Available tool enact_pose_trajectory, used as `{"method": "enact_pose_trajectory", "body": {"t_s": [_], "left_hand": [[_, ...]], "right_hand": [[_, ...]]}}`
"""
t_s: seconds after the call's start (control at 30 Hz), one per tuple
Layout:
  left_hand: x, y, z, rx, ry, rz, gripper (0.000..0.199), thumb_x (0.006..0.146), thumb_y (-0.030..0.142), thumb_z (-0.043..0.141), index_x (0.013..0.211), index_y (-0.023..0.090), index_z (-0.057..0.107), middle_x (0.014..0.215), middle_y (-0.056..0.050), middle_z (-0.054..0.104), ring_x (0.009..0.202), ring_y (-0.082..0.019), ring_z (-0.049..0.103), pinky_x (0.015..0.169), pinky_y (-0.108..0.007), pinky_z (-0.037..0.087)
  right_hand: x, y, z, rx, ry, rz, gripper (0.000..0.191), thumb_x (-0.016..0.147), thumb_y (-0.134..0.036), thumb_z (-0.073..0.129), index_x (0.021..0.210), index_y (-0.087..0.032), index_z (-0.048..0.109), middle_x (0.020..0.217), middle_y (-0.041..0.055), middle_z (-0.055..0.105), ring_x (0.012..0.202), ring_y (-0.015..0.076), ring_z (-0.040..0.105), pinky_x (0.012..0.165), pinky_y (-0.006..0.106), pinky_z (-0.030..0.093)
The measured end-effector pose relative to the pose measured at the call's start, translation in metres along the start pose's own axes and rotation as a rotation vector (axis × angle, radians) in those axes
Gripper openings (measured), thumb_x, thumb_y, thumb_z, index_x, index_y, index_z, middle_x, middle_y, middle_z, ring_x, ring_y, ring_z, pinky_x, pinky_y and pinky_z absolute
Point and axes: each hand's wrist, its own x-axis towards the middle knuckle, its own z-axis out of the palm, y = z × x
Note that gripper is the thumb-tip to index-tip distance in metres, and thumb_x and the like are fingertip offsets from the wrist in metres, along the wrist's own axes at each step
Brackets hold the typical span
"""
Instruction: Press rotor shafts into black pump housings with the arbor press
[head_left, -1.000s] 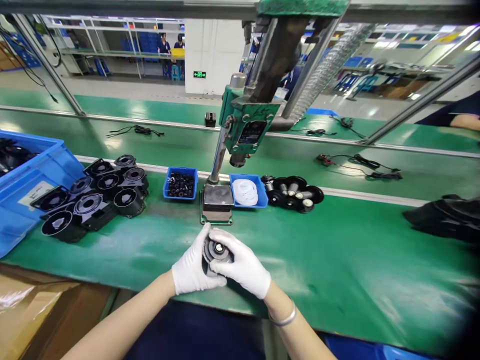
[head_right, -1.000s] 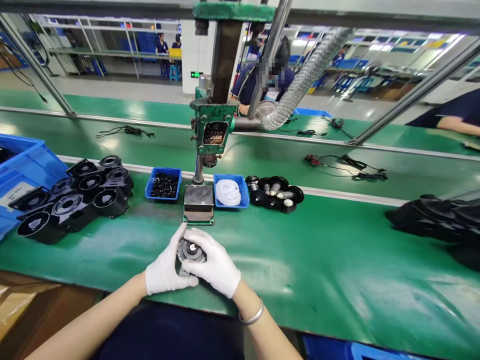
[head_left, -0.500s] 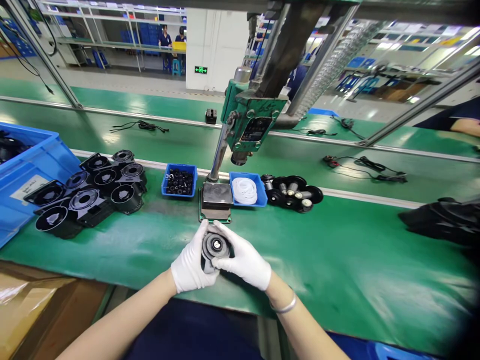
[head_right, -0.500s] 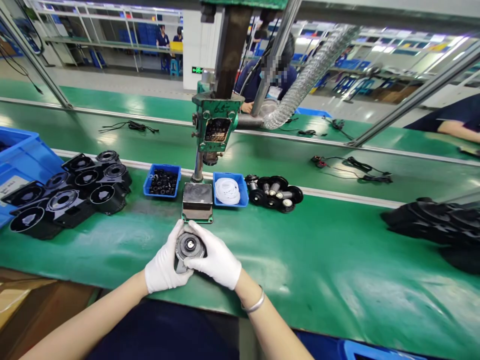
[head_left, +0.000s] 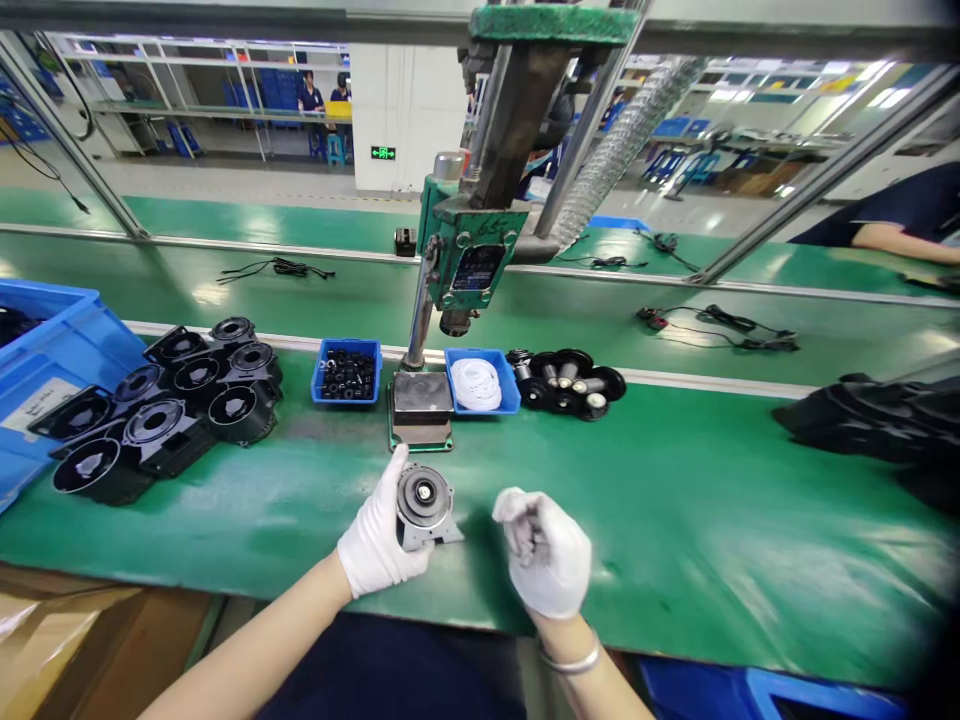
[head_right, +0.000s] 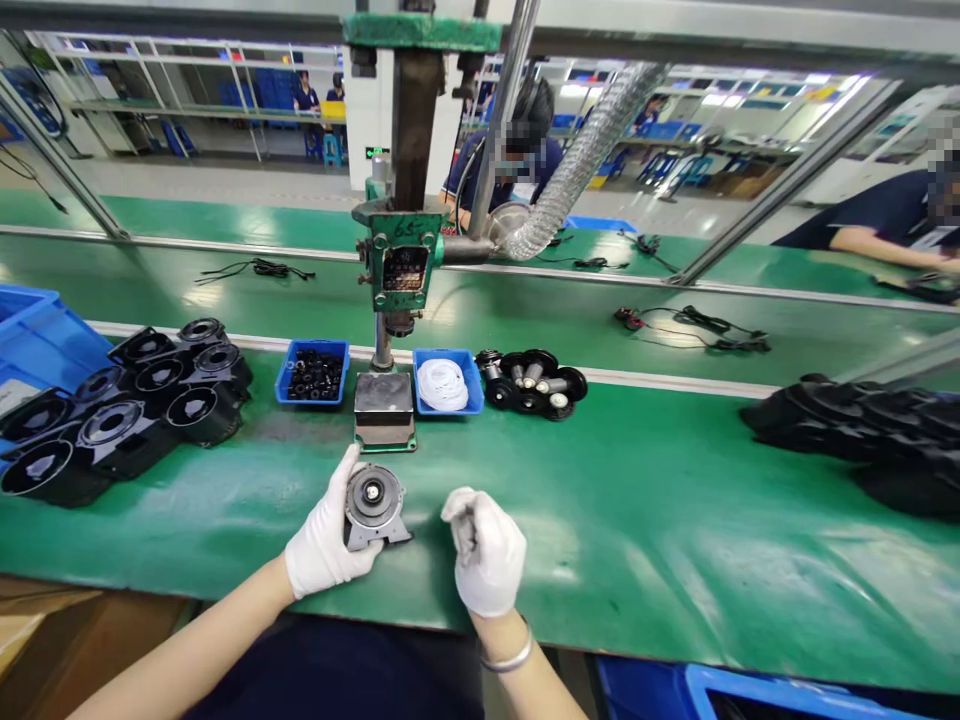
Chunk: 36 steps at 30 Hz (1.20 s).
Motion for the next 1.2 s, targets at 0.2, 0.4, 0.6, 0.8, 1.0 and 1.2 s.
{"method": "enact_pose_trajectory", "body": {"t_s": [0.2, 0.4, 0.6, 0.8, 1.0, 1.2], "left_hand": [[0.007, -0.001, -0.003, -0.051, -0.051, 0.034, 0.115, 0.064, 0.009, 0.067, 0.156, 0.019, -0.001, 0.146, -0.02, 0.043, 0.134, -0.037, 0.047, 0.113, -0.056, 0.037], [0.011, -0.013, -0.004, 0.01, -0.06, 0.082, 0.116, 0.06, 0.007, 0.067, 0.156, 0.024, 0.003, 0.147, -0.02, 0.041, 0.135, -0.041, 0.045, 0.112, -0.063, 0.034], [0.009, -0.022, 0.0, -0.092, -0.029, 0.082, 0.116, 0.059, 0.004, 0.069, 0.156, 0.027, 0.01, 0.15, -0.018, 0.041, 0.135, -0.041, 0.044, 0.113, -0.062, 0.033], [0.005, -0.027, 0.0, -0.07, -0.091, 0.008, 0.111, 0.066, 0.01, 0.067, 0.155, 0.034, 0.005, 0.155, -0.012, 0.033, 0.141, -0.04, 0.036, 0.116, -0.061, 0.027], [0.007, -0.023, -0.001, -0.046, -0.147, -0.033, 0.106, 0.074, 0.02, 0.064, 0.153, 0.034, -0.004, 0.155, -0.014, 0.03, 0.141, -0.04, 0.036, 0.115, -0.067, 0.024], [0.007, -0.018, -0.005, -0.119, -0.173, -0.057, 0.106, 0.08, 0.036, 0.07, 0.154, 0.028, -0.004, 0.152, -0.017, 0.034, 0.14, -0.037, 0.039, 0.115, -0.064, 0.025]], "right_hand": [[0.002, -0.004, -0.002, -0.1, -0.086, -0.061, 0.043, 0.095, -0.049, 0.047, 0.126, -0.022, 0.059, 0.121, 0.0115, 0.067, 0.116, 0.0287, 0.061, 0.099, 0.044, 0.049], [0.056, -0.004, -0.045, -0.491, 0.021, -0.099, 0.039, 0.1, -0.034, 0.033, 0.095, -0.021, 0.069, 0.077, 0.0068, 0.07, 0.074, 0.0231, 0.067, 0.074, 0.038, 0.053], [0.163, 0.003, -0.05, -0.868, -0.119, -0.22, 0.014, 0.084, -0.023, 0.064, 0.091, -0.016, 0.074, 0.111, 0.0157, 0.069, 0.107, 0.0324, 0.058, 0.095, 0.046, 0.041], [0.192, 0.025, -0.056, -0.876, -0.171, -0.201, 0.009, 0.082, -0.02, 0.069, 0.076, -0.014, 0.072, 0.099, 0.0134, 0.071, 0.097, 0.0256, 0.061, 0.091, 0.039, 0.045], [0.196, 0.022, -0.071, -0.751, -0.089, -0.158, 0.01, 0.086, -0.023, 0.064, 0.083, -0.018, 0.072, 0.091, 0.0057, 0.071, 0.09, 0.019, 0.064, 0.087, 0.033, 0.05], [0.182, 0.001, -0.073, -0.673, -0.003, -0.172, 0.016, 0.089, -0.027, 0.058, 0.085, -0.018, 0.07, 0.09, 0.0069, 0.071, 0.089, 0.0209, 0.065, 0.086, 0.037, 0.051]]}}
